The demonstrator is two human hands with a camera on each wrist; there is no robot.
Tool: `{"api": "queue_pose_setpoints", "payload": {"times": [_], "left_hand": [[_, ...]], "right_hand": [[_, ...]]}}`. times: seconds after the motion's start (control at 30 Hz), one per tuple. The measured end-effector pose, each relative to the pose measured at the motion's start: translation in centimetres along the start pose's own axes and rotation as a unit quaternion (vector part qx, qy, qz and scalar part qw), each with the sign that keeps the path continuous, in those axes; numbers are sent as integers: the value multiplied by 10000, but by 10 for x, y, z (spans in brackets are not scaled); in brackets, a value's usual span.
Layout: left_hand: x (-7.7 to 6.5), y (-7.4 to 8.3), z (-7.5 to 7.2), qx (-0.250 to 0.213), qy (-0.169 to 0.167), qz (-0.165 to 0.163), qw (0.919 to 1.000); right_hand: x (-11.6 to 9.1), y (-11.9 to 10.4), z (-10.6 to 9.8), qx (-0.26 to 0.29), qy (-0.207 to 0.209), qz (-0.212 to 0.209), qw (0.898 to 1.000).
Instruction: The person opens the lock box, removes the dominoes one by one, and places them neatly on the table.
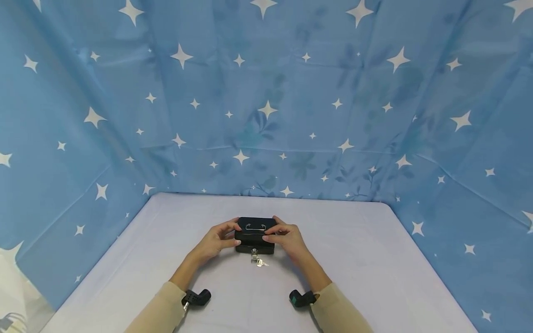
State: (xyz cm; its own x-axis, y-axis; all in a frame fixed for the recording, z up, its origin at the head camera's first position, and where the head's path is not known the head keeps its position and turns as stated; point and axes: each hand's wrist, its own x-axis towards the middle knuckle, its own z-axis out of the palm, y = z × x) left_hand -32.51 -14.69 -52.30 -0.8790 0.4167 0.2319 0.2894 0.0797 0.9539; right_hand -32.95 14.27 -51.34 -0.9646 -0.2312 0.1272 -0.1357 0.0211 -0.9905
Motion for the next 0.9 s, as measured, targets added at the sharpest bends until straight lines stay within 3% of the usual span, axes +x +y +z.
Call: {"api": "queue_pose_setpoints", "payload": {"times": [0.27, 0.5, 0.9], "left_hand": [[0, 2, 0, -103, 82, 68, 9999], [5, 3, 1, -99, 224, 235, 9994], [5, 7, 0, 18, 513, 104, 9986]], "right_hand": [[1, -4, 1, -11, 56, 152, 9999], [3, -6, 1, 347, 173, 321, 9987], [9, -12, 4, 564, 204, 445, 9972]]}}
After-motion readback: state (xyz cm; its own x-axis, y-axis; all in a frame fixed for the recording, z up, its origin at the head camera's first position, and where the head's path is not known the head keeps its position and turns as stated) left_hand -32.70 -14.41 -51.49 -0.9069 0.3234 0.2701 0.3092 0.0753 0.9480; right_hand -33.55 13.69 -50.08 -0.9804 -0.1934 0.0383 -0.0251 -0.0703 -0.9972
